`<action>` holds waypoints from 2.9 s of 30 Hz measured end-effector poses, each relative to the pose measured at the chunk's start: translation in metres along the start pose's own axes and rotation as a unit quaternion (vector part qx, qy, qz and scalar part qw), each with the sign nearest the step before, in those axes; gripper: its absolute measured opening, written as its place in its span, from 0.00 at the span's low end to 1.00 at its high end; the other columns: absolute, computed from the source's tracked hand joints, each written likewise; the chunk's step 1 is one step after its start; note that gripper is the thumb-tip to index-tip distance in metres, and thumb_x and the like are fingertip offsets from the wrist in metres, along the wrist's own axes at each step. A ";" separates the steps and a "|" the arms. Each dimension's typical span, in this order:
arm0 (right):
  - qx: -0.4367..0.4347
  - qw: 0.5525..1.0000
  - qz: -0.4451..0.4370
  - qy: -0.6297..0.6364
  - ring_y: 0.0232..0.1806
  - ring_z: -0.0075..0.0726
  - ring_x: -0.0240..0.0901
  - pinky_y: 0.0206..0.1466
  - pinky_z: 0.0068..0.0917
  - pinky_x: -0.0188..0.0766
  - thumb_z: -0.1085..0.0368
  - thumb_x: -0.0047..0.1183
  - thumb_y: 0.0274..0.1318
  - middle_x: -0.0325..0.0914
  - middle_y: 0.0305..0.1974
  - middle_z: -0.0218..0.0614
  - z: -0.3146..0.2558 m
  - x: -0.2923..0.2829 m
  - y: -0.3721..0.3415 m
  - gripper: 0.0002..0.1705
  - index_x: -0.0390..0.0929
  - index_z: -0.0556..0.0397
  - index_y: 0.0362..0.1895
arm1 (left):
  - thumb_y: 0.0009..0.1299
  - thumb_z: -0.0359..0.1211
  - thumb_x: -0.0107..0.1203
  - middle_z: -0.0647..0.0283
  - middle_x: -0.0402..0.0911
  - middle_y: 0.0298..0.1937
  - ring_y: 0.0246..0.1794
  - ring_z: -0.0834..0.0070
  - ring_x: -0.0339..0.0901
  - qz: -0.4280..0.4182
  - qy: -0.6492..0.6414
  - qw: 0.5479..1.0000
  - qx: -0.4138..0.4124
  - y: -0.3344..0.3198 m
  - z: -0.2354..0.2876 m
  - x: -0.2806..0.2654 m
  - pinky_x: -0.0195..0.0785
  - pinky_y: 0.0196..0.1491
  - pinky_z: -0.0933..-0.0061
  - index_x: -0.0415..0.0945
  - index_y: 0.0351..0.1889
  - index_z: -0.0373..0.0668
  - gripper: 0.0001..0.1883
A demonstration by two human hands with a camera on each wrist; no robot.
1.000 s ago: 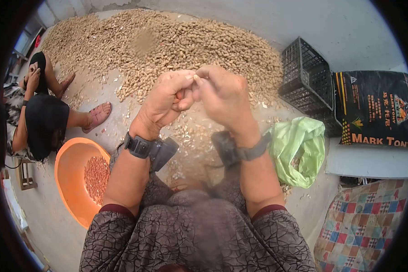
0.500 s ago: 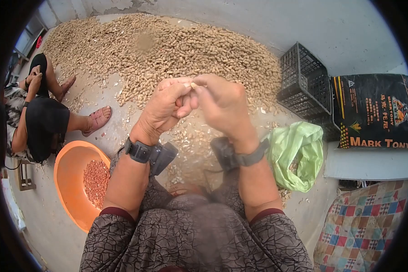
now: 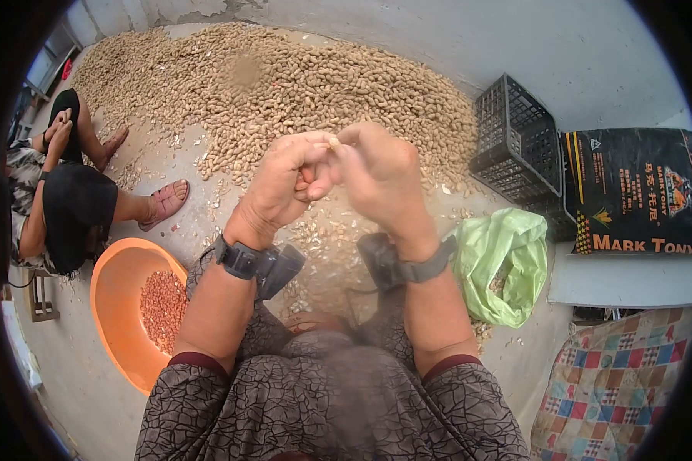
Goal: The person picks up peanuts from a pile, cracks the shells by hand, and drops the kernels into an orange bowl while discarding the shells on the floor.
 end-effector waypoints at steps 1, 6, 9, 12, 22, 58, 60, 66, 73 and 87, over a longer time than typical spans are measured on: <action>0.003 1.000 0.005 0.021 0.21 0.25 0.75 0.23 0.21 0.70 0.76 0.49 0.51 0.76 0.18 0.35 0.002 0.000 0.000 0.01 0.73 0.59 0.29 | 0.64 0.27 0.41 0.61 0.74 0.23 0.12 0.84 0.61 -0.002 -0.004 1.000 0.005 0.000 0.001 0.000 0.50 0.14 0.86 0.71 0.35 0.33 0.09; 0.030 0.998 0.005 0.048 0.19 0.20 0.71 0.23 0.19 0.68 0.76 0.48 0.51 0.74 0.17 0.31 -0.002 0.001 0.001 0.02 0.74 0.60 0.30 | 0.69 0.31 0.42 0.62 0.75 0.23 0.13 0.86 0.61 0.012 0.049 0.999 -0.001 0.003 0.001 -0.006 0.50 0.14 0.88 0.72 0.35 0.33 0.10; 0.077 0.994 0.004 0.079 0.18 0.16 0.67 0.21 0.17 0.63 0.76 0.49 0.51 0.72 0.16 0.27 0.005 0.001 -0.001 0.02 0.75 0.60 0.30 | 0.71 0.33 0.44 0.64 0.75 0.24 0.13 0.88 0.61 0.038 0.101 0.994 -0.007 0.003 -0.002 -0.016 0.51 0.15 0.89 0.73 0.36 0.33 0.11; 0.101 0.988 0.012 0.120 0.16 0.12 0.62 0.18 0.14 0.55 0.74 0.50 0.51 0.70 0.15 0.24 0.009 -0.003 0.006 0.02 0.75 0.59 0.28 | 0.71 0.33 0.46 0.68 0.75 0.24 0.13 0.90 0.60 0.059 0.112 0.992 -0.003 0.008 0.011 -0.030 0.50 0.15 0.90 0.73 0.38 0.33 0.11; 0.176 0.946 -0.260 -0.086 0.26 0.19 0.69 0.31 0.19 0.67 0.61 0.52 0.55 0.72 0.22 0.27 0.076 0.024 -0.020 0.13 0.77 0.61 0.32 | 0.65 0.28 0.49 0.69 0.69 0.21 0.13 0.89 0.55 0.118 -0.036 0.991 0.053 -0.008 0.054 -0.071 0.43 0.15 0.87 0.77 0.34 0.32 0.08; 0.315 0.896 -0.215 -0.229 0.37 0.55 0.73 0.43 0.42 0.68 0.55 0.54 0.43 0.77 0.32 0.51 0.424 0.231 -0.123 0.16 0.75 0.55 0.30 | 0.77 0.31 0.30 0.66 0.65 0.20 0.05 0.90 0.53 0.313 -0.017 0.948 0.059 -0.045 0.091 -0.098 0.44 0.09 0.89 0.59 0.42 0.35 0.09; 0.316 0.893 -0.222 -0.231 0.36 0.55 0.73 0.42 0.42 0.68 0.56 0.54 0.43 0.76 0.31 0.50 0.421 0.232 -0.130 0.16 0.75 0.55 0.30 | 0.77 0.31 0.30 0.66 0.65 0.21 0.05 0.90 0.53 0.302 -0.005 0.952 0.056 -0.045 0.091 -0.099 0.45 0.09 0.90 0.59 0.41 0.36 0.09; 0.433 0.869 -0.237 -0.025 0.26 0.42 0.75 0.32 0.34 0.73 0.65 0.53 0.46 0.77 0.26 0.45 0.415 0.227 -0.159 0.09 0.76 0.57 0.30 | 0.77 0.32 0.30 0.66 0.65 0.20 0.05 0.90 0.53 0.302 0.001 0.953 0.026 -0.049 0.087 -0.095 0.47 0.08 0.90 0.59 0.41 0.35 0.10; 0.580 0.725 -0.079 0.363 0.24 0.29 0.75 0.28 0.25 0.76 0.71 0.50 0.53 0.78 0.28 0.40 0.383 0.208 -0.175 0.06 0.75 0.59 0.36 | 0.77 0.31 0.31 0.65 0.66 0.24 0.07 0.88 0.54 0.277 -0.026 0.960 0.042 -0.050 0.087 -0.099 0.48 0.09 0.89 0.63 0.44 0.30 0.12; 0.484 0.732 -0.162 0.451 0.35 0.30 0.75 0.41 0.25 0.75 0.64 0.53 0.56 0.77 0.36 0.38 0.318 0.185 -0.154 0.14 0.73 0.60 0.44 | 0.76 0.30 0.34 0.66 0.68 0.25 0.11 0.88 0.55 0.229 -0.041 0.971 0.049 -0.045 0.084 -0.098 0.50 0.16 0.87 0.66 0.45 0.29 0.13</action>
Point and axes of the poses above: each hand's wrist, its own y-axis towards the middle knuckle, its own x-axis out of the palm, z = x × y, the point moved 6 cm from there along y, towards the middle knuckle
